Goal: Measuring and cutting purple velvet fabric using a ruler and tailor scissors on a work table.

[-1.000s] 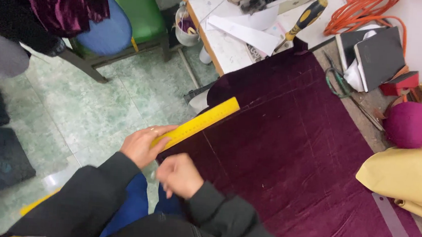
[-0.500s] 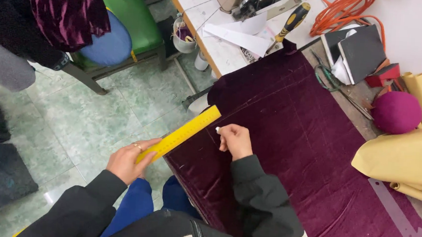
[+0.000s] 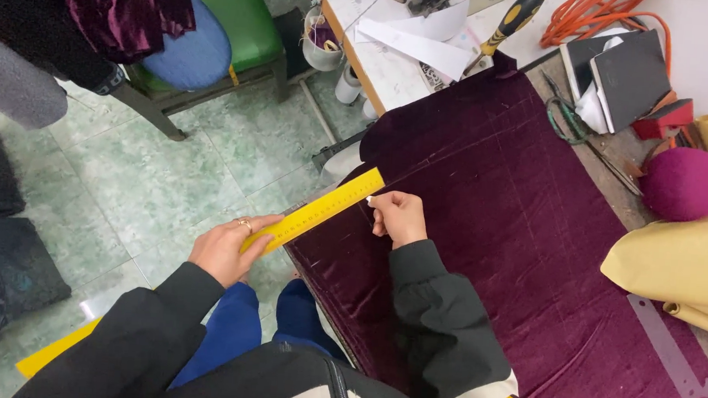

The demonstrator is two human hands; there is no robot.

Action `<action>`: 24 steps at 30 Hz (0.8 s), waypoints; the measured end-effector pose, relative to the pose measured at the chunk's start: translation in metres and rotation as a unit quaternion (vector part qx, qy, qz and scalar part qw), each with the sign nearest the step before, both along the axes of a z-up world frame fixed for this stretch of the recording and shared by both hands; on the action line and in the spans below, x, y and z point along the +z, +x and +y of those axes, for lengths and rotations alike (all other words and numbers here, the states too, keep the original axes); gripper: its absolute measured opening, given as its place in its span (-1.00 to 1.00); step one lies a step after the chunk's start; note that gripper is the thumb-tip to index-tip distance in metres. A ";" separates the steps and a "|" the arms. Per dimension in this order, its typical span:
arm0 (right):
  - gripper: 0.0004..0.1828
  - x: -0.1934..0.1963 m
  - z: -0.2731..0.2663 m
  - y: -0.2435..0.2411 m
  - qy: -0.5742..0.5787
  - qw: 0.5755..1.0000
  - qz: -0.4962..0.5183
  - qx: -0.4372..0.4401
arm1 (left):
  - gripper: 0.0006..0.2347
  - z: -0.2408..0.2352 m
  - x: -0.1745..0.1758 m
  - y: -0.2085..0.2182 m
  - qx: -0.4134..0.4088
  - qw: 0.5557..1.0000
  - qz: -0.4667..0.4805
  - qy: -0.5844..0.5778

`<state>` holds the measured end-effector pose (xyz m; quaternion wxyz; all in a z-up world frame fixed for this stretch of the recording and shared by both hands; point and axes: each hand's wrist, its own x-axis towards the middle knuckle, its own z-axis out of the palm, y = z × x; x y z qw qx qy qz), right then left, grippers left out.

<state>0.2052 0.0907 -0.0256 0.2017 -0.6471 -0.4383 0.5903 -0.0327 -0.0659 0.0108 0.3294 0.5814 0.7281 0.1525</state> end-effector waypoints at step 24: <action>-0.84 0.028 -0.069 -0.015 -0.019 0.991 0.108 0.081 | -0.67 -0.024 -0.112 -0.092 0.150 0.984 -0.060 0.076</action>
